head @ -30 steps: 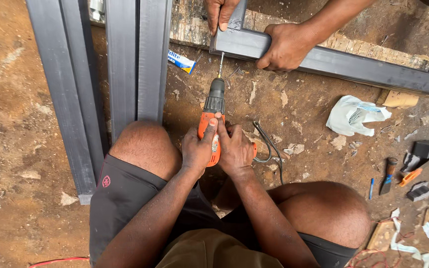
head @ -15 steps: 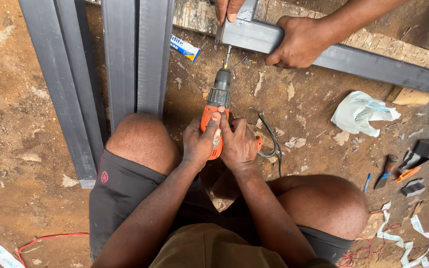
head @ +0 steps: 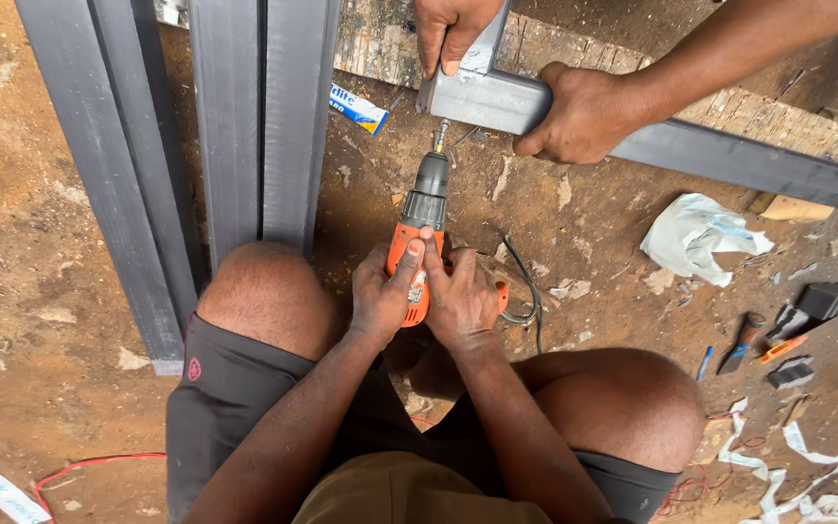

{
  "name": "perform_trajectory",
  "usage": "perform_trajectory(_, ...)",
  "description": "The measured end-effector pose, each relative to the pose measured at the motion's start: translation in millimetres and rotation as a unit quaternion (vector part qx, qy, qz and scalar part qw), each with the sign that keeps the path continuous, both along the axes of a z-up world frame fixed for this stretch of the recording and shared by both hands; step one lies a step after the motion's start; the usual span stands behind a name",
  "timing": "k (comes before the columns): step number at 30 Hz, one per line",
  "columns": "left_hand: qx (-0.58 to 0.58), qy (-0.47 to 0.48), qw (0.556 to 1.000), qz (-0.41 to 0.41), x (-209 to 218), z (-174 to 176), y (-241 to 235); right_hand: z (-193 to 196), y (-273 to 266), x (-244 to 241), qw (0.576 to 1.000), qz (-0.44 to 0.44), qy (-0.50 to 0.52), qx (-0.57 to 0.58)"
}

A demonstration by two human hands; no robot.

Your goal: The person uses a power drill to drive screws into a metal window frame, securing the corners and attaching a metal strip. Another person assists by holding the frame steady and handing over screws.

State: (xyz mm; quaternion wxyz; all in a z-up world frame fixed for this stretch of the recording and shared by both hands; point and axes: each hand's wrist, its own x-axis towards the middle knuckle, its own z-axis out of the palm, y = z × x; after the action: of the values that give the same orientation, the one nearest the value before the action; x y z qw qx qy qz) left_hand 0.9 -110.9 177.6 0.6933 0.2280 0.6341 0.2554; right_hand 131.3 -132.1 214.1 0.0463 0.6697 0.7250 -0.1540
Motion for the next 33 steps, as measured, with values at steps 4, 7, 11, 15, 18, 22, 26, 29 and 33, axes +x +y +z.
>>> perform_trajectory(4,0.005,-0.017,1.0,0.018,5,-8,-1,0,7,5,1.0,0.004,0.004,0.013)
perform_trajectory(7,-0.011,-0.034,0.999,0.019,3,-15,-7,3,8,6,1.0,0.016,-0.004,0.003)
perform_trajectory(11,-0.04,-0.074,0.995,0.061,6,-23,-9,4,13,8,0.999,0.014,-0.01,-0.027)
perform_trajectory(15,-0.045,-0.121,0.988,0.084,2,-27,-4,1,16,0,0.998,0.035,-0.047,-0.013)
perform_trajectory(18,-0.044,-0.119,0.989,0.078,-3,-32,5,-2,14,-5,0.998,-0.028,-0.028,-0.057)
perform_trajectory(22,-0.032,-0.093,0.995,0.034,6,-33,16,-5,14,-4,0.998,-0.009,-0.054,-0.007)
perform_trajectory(26,-0.076,-0.125,0.988,0.039,13,-29,25,3,20,-2,0.999,-0.01,-0.033,0.021)
perform_trajectory(29,-0.123,-0.15,0.981,0.016,0,-30,17,18,4,-10,1.0,-0.02,-0.016,-0.012)
perform_trajectory(33,-0.072,-0.082,0.993,0.036,-8,-46,20,32,-17,-26,0.98,-0.104,-0.033,-0.165)
